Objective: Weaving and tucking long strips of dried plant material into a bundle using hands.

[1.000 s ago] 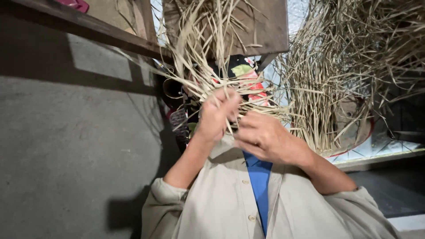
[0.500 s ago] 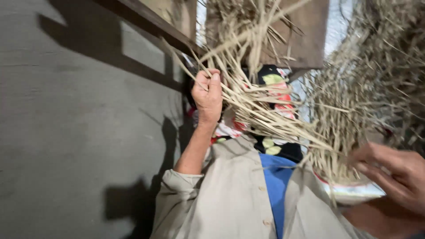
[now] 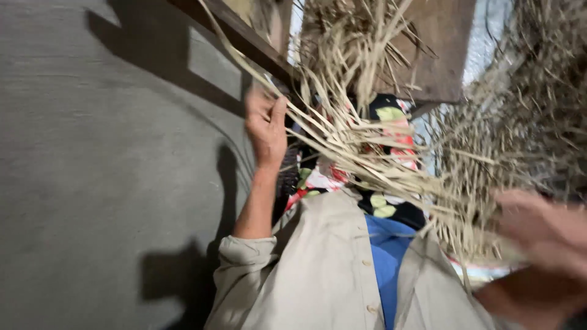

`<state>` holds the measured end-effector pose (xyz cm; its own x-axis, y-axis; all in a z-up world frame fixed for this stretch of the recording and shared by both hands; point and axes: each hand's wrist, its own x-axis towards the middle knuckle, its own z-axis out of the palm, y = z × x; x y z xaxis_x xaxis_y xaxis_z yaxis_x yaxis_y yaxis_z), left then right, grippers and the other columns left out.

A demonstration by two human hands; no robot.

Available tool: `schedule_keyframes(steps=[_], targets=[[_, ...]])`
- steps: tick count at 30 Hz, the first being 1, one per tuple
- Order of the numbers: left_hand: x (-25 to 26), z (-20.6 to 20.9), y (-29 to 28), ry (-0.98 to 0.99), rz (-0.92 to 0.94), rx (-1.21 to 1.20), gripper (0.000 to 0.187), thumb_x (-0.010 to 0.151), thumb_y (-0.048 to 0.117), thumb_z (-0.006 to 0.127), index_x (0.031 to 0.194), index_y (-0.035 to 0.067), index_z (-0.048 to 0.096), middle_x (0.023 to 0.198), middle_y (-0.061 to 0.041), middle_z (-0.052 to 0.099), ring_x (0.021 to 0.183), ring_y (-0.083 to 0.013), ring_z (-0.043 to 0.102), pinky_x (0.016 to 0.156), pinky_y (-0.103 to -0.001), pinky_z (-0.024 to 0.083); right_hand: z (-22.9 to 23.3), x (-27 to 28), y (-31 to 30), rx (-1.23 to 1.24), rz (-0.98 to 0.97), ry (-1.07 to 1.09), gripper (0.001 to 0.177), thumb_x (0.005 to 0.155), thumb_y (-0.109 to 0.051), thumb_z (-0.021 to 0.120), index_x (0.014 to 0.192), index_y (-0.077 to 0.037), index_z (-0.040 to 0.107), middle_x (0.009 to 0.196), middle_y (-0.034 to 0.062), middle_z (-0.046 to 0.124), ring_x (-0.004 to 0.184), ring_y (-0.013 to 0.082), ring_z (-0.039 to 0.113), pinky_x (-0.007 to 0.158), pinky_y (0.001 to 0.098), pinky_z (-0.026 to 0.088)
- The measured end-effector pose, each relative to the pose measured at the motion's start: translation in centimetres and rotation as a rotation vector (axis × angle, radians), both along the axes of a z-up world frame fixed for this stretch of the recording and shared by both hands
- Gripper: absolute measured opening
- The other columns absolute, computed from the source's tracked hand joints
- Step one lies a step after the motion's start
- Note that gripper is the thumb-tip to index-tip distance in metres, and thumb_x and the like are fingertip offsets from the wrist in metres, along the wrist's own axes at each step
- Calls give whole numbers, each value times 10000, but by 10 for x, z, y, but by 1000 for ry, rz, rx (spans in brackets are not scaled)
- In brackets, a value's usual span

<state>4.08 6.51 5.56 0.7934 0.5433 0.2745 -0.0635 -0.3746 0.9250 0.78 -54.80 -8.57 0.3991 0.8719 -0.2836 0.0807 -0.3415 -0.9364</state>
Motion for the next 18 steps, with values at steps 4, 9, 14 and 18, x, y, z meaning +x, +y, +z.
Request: schedule_keyframes(steps=[4,9,14,18], targets=[[-17,61,-31,-22,140,676,651,882,318,754,1354,31,409,1289,-163,437,1193,-355,471,1074,-441,381,242,35,278,-57,-358,-398,258,820,-223,560,999,-76,675,1035,71,703,902,177,679,833,320,554],[-36,69,-69,-351,-493,687,376,828,16,446,1151,69,631,1064,-96,655,938,-273,642,1043,-571,289,192,65,362,275,-296,-122,115,826,-138,697,737,-78,655,612,15,593,642,132,566,577,322,436],[-28,43,-51,-404,-339,865,79,866,71,643,932,76,688,770,-28,615,657,-185,597,887,-459,462,221,69,386,253,-358,-184,55,833,-79,695,819,-43,655,629,62,589,596,166,549,548,292,434],[-21,42,-50,-374,-310,875,82,900,88,595,932,57,663,770,-44,572,651,-206,557,822,-409,454,207,63,394,128,-363,-787,63,854,-125,663,822,-87,624,701,71,575,619,273,601,534,353,472]])
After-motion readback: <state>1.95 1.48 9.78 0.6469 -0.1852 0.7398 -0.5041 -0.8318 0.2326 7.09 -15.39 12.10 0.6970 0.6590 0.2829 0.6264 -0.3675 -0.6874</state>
